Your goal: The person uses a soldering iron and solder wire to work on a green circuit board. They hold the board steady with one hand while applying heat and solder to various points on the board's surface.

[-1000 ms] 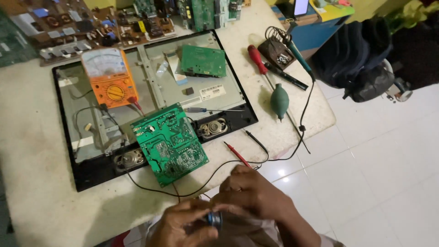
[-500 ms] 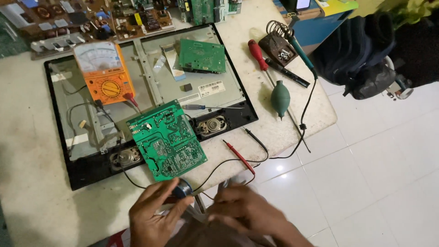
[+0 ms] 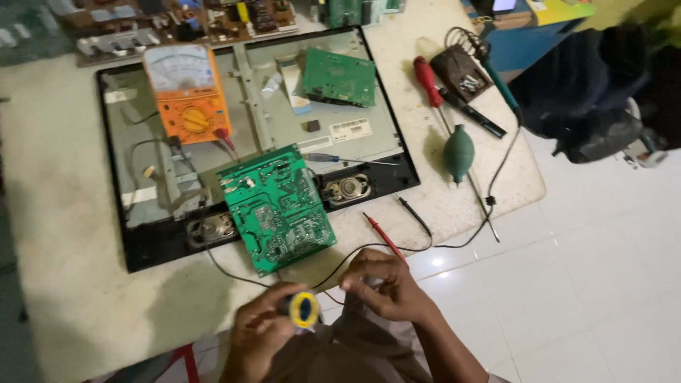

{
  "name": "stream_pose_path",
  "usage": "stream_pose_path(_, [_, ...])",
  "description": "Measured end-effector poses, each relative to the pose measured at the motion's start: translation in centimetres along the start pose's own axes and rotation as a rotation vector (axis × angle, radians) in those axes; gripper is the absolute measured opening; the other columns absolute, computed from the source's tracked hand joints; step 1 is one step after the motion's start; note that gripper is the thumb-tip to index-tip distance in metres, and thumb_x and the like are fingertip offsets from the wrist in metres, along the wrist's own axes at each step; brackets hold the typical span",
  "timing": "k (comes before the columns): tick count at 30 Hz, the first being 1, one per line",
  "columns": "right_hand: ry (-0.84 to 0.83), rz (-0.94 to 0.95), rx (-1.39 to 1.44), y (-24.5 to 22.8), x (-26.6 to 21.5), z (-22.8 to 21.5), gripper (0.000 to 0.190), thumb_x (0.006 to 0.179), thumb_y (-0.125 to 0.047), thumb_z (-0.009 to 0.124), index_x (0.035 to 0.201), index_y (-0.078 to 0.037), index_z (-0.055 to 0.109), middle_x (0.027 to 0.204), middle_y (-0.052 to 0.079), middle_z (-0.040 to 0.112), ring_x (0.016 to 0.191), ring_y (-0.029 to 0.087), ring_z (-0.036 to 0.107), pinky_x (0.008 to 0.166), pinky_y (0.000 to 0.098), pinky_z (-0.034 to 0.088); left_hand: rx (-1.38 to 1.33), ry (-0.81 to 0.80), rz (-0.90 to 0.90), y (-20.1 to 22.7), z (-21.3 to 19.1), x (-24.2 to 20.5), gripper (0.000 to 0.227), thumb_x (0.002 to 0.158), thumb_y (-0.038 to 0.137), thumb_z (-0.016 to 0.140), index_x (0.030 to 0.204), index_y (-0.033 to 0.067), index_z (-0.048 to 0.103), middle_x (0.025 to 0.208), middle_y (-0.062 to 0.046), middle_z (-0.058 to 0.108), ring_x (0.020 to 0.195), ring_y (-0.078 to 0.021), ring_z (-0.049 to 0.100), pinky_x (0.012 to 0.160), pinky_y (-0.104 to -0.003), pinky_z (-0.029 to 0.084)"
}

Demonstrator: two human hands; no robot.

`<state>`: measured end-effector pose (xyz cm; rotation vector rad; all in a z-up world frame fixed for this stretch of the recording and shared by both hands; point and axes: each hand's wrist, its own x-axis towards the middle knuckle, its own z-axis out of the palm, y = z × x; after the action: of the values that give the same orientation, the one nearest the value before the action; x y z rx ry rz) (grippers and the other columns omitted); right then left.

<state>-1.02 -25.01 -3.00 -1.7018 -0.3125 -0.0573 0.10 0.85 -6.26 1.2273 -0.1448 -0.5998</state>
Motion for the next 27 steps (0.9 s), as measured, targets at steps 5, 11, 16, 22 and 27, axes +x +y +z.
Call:
stream_pose_path(5, [0.398,0.040,-0.238,5.2,-1.8,-5.8,0.010,0.101,-0.019,0.066,0.098,-0.013,0.073,0.094,0.002,0.072,0.079,0.010,0.063,0.071,0.0264,0.051,-0.398,0.369,0.230,-8.1,-10.2,-0.4,0.063,0.072,0.020,0.082,0.124,-0.0103,0.062,0.117,-0.037,0.070,0.087,-0.0472,0.076,0.057,-0.050,0.068])
stream_pose_path(11, [0.497,-0.072,1.154,28.4,-1.5,-26.4,0.060,0.105,-0.017,0.052,0.161,-0.017,0.033,0.137,0.008,0.057,0.129,0.024,0.053,0.120,0.0278,0.034,-0.598,0.202,0.383,-7.3,-14.2,0.9,0.061,0.084,0.019,0.086,0.136,-0.0048,0.066,0.132,-0.038,0.065,0.093,-0.0466,0.068,0.077,-0.049,0.051])
stream_pose_path(16, [1.156,0.233,0.956,16.0,10.7,-28.6,0.019,0.079,-0.016,0.070,0.092,-0.003,0.064,0.084,0.012,0.063,0.073,0.021,0.064,0.064,0.0256,0.053,-0.355,0.555,0.431,-2.8,-6.9,0.4,0.031,0.097,0.022,0.066,0.119,0.0010,0.061,0.118,-0.030,0.069,0.099,-0.0282,0.067,0.081,-0.036,0.052])
stream_pose_path(22, [1.279,0.240,1.147,16.7,15.0,-32.5,0.037,0.072,-0.020,0.085,0.096,-0.002,0.065,0.084,0.013,0.059,0.072,0.023,0.061,0.080,0.0400,0.053,0.147,0.811,0.377,-0.2,-4.6,1.8,0.011,0.093,0.010,0.070,0.101,0.0065,0.064,0.103,-0.019,0.077,0.092,-0.0188,0.073,0.078,-0.027,0.054])
stream_pose_path(27, [1.406,0.168,0.718,20.0,13.8,-36.2,0.029,0.076,-0.032,0.084,0.088,-0.010,0.068,0.081,0.005,0.059,0.067,0.015,0.051,0.069,0.0300,0.040,0.334,0.783,0.458,0.2,-4.3,2.7,0.007,0.094,0.006,0.068,0.100,0.0056,0.064,0.104,-0.017,0.077,0.102,-0.0210,0.076,0.090,-0.029,0.059])
